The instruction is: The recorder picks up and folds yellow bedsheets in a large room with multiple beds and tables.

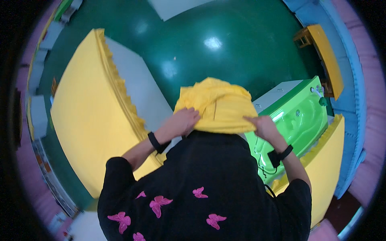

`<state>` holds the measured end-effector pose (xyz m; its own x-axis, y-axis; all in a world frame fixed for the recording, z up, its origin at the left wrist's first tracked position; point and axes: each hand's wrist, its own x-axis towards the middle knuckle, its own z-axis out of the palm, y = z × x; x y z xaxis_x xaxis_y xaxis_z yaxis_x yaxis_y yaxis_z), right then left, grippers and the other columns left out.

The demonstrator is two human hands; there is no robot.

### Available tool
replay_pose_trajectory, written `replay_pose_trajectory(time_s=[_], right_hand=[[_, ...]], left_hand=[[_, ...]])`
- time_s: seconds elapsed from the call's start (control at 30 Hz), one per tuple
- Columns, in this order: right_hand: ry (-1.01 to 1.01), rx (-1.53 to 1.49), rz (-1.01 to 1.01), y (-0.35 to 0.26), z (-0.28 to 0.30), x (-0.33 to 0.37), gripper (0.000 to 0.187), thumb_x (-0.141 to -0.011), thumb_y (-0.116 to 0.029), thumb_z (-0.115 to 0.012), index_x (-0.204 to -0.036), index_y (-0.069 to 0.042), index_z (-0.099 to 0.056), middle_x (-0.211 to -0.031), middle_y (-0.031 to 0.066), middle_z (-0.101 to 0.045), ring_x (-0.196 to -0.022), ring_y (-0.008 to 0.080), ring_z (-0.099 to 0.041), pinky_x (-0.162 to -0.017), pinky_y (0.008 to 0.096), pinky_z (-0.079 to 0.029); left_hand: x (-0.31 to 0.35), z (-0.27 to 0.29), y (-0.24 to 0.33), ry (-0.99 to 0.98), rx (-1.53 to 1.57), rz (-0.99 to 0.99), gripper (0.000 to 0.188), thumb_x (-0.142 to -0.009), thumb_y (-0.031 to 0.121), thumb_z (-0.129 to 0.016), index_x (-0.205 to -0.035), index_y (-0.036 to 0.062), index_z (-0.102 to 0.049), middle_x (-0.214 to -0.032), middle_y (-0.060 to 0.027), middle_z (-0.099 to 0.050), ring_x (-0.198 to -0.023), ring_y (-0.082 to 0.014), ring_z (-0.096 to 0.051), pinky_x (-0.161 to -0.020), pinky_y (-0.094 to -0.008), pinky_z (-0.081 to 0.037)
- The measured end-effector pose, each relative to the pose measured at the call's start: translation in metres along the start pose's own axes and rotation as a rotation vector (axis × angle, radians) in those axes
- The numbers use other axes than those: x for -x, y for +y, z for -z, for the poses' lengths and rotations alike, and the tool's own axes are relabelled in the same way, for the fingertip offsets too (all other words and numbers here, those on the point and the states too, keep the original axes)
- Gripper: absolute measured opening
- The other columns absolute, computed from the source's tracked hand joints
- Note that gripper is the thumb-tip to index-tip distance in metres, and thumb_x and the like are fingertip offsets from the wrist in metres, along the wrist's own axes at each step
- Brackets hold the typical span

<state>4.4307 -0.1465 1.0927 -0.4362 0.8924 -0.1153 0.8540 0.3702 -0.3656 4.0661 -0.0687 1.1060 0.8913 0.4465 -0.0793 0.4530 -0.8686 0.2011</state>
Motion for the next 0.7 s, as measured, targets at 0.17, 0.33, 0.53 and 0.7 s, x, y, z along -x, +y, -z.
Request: replay_pose_trajectory(time_s=[0.17, 0.33, 0.53, 0.7], right_hand=[[-0.114, -0.183, -0.17, 0.131, 0.082, 0.003, 0.067, -0.063, -0.009, -0.069, -0.128, -0.022, -0.062, -0.08, 0.0154, -0.067, -0.077, 0.036, -0.066, -0.071, 0.0467, -0.054], [0.007, -0.263, -0.259, 0.236, 0.13, 0.019, 0.064, -0.065, -0.008, -0.066, -0.127, -0.023, -0.062, -0.078, 0.0145, -0.066, -0.074, 0.0344, -0.065, -0.066, 0.0448, -0.053], [0.114, -0.353, -0.305, 0.395, 0.209, 0.004, 0.057, -0.068, -0.012, -0.066, -0.124, -0.022, -0.064, -0.077, 0.0121, -0.068, -0.076, 0.0318, -0.067, -0.066, 0.0448, -0.052], [0.214, -0.405, -0.348, 0.523, 0.258, 0.025, 0.055, -0.068, -0.011, -0.065, -0.122, -0.022, -0.066, -0.078, 0.0123, -0.068, -0.076, 0.0317, -0.067, -0.066, 0.0446, -0.052]], left_hand=[[-0.168, 0.041, -0.032, -0.086, 0.162, -0.072, 0.053, -0.064, 0.002, -0.07, -0.116, 0.0023, -0.059, -0.125, -0.0175, -0.055, -0.121, -0.0363, -0.051, -0.101, -0.0438, -0.044], [-0.322, 0.088, -0.04, -0.431, 0.269, -0.006, 0.03, -0.077, 0.008, -0.059, -0.107, 0.0047, -0.062, -0.098, -0.0209, -0.066, -0.095, -0.039, -0.064, -0.082, -0.0463, -0.052], [-0.525, 0.161, -0.049, -0.506, 0.23, -0.047, 0.03, -0.085, 0.016, -0.058, -0.113, 0.0037, -0.059, -0.093, -0.0219, -0.067, -0.09, -0.0408, -0.065, -0.079, -0.0477, -0.052], [-0.698, 0.195, -0.041, -0.596, 0.146, -0.132, 0.036, -0.086, 0.017, -0.059, -0.117, 0.0003, -0.056, -0.09, -0.0254, -0.066, -0.088, -0.0427, -0.064, -0.077, -0.0491, -0.051]])
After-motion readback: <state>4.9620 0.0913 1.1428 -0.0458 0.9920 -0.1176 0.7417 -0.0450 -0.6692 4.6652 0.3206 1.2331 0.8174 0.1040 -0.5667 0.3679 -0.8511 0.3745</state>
